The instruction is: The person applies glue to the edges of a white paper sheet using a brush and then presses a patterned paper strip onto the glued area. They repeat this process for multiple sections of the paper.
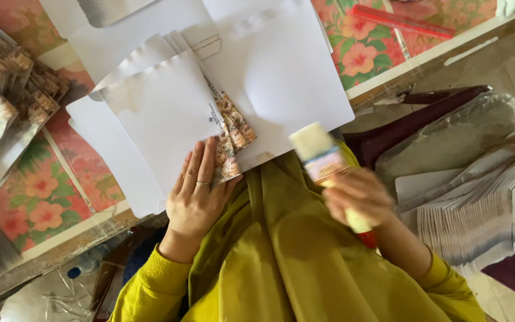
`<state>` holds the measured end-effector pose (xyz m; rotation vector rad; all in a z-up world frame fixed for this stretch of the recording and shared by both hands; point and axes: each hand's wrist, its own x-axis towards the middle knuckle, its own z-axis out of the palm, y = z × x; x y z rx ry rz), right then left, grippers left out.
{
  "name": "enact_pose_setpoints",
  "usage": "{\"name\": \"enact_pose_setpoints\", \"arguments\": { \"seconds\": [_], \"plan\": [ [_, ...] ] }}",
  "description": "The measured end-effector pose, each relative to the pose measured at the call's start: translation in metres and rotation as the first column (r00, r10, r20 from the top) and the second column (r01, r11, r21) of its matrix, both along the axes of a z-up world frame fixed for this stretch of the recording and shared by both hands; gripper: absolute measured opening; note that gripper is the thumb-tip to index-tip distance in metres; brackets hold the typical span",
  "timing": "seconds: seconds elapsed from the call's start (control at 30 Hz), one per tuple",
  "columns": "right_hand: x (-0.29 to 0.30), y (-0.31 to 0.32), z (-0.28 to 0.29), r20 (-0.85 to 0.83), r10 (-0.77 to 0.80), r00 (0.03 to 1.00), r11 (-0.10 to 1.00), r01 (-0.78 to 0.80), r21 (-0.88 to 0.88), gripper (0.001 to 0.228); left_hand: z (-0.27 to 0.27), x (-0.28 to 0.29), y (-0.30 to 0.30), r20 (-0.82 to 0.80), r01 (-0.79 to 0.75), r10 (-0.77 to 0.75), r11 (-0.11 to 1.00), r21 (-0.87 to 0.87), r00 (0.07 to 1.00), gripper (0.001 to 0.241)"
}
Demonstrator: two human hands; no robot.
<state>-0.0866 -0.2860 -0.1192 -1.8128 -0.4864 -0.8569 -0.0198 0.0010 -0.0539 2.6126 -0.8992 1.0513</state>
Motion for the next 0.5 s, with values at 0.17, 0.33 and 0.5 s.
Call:
{"name": "enact_pose_setpoints", "arguments": {
  "seconds": [0.17,0.33,0.5],
  "plan": [
    [0.009,-0.011,-0.039,0.135,0.120,0.984,0.933,-0.065,-0.355,0.014,-0.004,0.000,-0.001,-0.019,-0.034,0.034,0.999,0.000,0.999,0.029],
    [-0.013,-0.059,-0.056,0.056,-0.096,0.994,0.951,0.108,-0.289,0.011,-0.002,0.000,-0.001,-0.013,-0.024,0.024,1.000,-0.016,1.000,0.028],
    [0.002,0.019,0.017,0.130,0.068,0.989,0.967,-0.034,-0.253,0.011,0.002,-0.003,-0.005,-0.035,0.001,-0.002,1.000,-0.027,0.999,0.025]
  ]
}}
